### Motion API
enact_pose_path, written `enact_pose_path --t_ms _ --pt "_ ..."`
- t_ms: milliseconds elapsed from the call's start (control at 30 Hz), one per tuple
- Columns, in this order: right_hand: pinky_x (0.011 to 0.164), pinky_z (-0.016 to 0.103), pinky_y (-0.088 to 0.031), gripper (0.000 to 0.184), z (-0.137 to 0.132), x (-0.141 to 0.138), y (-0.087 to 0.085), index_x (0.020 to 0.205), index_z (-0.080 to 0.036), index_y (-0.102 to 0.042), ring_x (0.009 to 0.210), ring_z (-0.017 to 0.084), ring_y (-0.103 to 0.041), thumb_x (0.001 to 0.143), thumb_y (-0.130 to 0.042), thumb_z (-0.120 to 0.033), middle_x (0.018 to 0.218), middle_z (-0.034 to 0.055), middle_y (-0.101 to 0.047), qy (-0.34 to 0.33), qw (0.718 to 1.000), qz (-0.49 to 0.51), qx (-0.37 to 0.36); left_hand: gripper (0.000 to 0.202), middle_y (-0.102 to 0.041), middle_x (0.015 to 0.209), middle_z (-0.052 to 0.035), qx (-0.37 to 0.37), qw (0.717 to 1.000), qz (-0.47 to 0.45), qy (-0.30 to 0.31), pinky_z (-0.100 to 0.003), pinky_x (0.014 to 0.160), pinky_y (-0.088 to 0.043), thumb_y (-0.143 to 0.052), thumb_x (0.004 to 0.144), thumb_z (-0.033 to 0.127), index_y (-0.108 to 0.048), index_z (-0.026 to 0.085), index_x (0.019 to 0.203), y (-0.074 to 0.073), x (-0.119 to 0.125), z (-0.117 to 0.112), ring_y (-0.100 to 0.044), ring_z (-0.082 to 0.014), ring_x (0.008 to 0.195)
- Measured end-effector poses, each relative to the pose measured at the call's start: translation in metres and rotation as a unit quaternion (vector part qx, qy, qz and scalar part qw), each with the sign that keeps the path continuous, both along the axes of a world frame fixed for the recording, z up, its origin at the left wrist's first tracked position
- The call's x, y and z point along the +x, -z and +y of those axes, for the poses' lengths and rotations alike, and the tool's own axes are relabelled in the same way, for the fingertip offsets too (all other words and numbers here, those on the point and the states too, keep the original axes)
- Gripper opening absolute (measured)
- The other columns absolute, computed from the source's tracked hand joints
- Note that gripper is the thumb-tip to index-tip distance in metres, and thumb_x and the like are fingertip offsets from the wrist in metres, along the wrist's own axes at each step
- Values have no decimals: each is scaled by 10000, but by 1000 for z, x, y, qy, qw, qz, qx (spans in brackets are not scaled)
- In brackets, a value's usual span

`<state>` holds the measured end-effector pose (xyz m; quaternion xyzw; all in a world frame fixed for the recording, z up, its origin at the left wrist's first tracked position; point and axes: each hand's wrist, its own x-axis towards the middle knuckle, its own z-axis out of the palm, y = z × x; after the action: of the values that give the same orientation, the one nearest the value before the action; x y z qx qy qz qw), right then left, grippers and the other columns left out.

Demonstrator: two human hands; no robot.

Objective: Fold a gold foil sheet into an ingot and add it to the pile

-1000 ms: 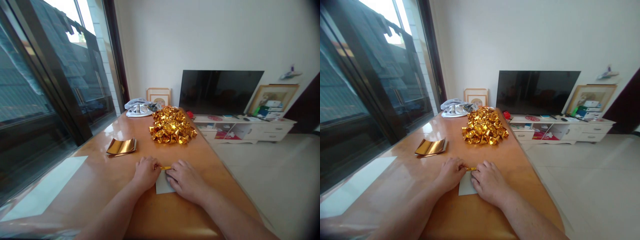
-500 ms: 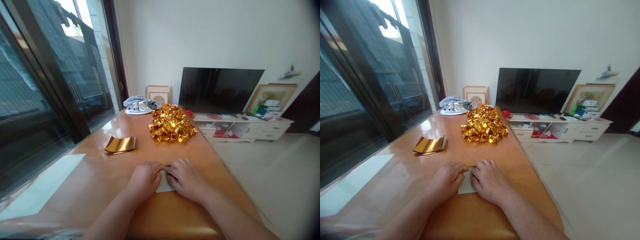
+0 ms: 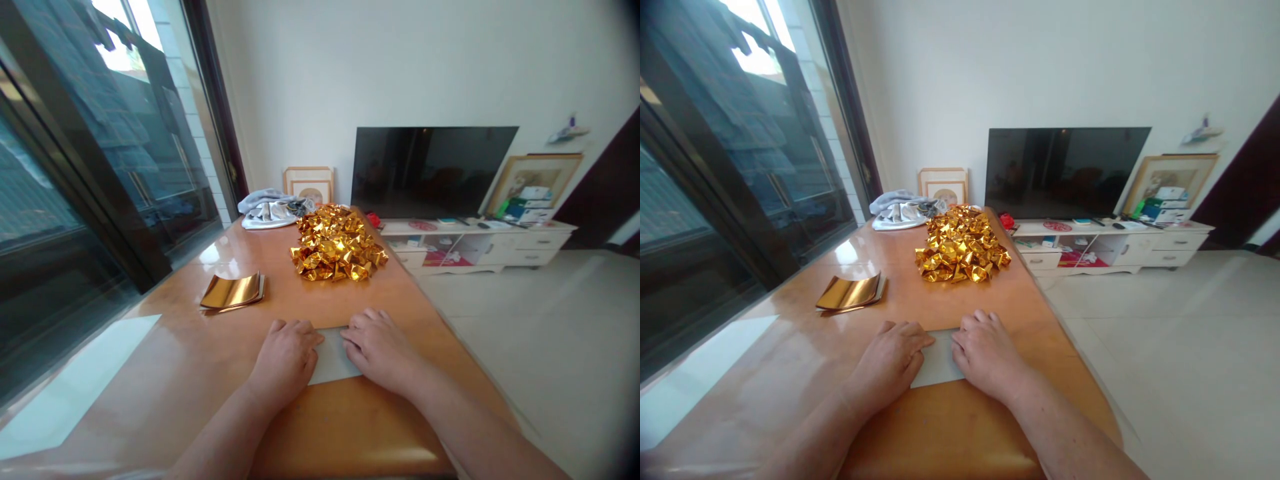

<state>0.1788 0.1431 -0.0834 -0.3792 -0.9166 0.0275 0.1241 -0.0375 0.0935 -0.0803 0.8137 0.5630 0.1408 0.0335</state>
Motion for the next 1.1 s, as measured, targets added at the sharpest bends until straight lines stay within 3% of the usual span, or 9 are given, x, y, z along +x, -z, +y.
enact_pose_path --t_ms 200,333,433,567,733,967,1100 --pt "764 363 -300 253 5 12 -2 849 -248 -754 894 235 -506 961 -536 -310 857 76 -649 31 1000 3 -3 345 -667 936 -63 -13 1000 -5 1 -367 809 -387 -514 855 151 -752 286 1065 -6 0 -1 -607 -239 931" --pt "732 326 -330 236 15 20 1 734 -228 -711 833 208 -547 917 -568 -271 785 49 -656 44 996 64 -51 275 -658 928 -56 -11 1000 -4 0 -368 820 -388 -549 881 239 -747 292 1064 -6 -1 -2 -608 -239 920" --pt "649 282 -347 111 22 27 6 802 -222 -694 744 173 -571 858 -599 -231 782 19 -673 47 981 145 -121 289 -655 972 -51 -8 1000 -12 -1 -379 846 -383 -640 861 407 -727 296 1114 -5 -2 -3 -607 -257 957" --pt "547 244 -324 94 27 35 13 840 -217 -662 645 145 -566 800 -589 -176 743 -10 -662 53 958 195 -205 535 -643 1087 -59 -12 1000 -24 15 -396 892 -377 -725 743 632 -701 288 1152 -2 -4 -3 -591 -289 1032" --pt "540 230 -346 125 28 38 17 863 -216 -663 643 142 -571 770 -601 -160 740 -16 -659 29 948 203 -245 476 -636 1105 -57 -10 1000 -25 15 -397 915 -372 -712 778 612 -698 291 1130 0 -5 -1 -587 -279 1040" --pt "558 206 -383 360 21 38 9 1078 -253 -653 643 127 -555 754 -599 -104 753 -42 -622 -45 934 188 -301 421 -636 1099 -49 -27 999 -38 9 -391 905 -369 -639 844 619 -697 292 1103 -2 -6 -1 -588 -267 1038" --pt "569 203 -389 300 18 36 2 1106 -236 -670 654 125 -547 814 -632 -177 752 -35 -603 -72 922 189 -331 466 -643 1095 -59 -40 998 -48 16 -384 878 -374 -576 873 651 -700 283 1130 -6 -6 -1 -590 -267 1034"
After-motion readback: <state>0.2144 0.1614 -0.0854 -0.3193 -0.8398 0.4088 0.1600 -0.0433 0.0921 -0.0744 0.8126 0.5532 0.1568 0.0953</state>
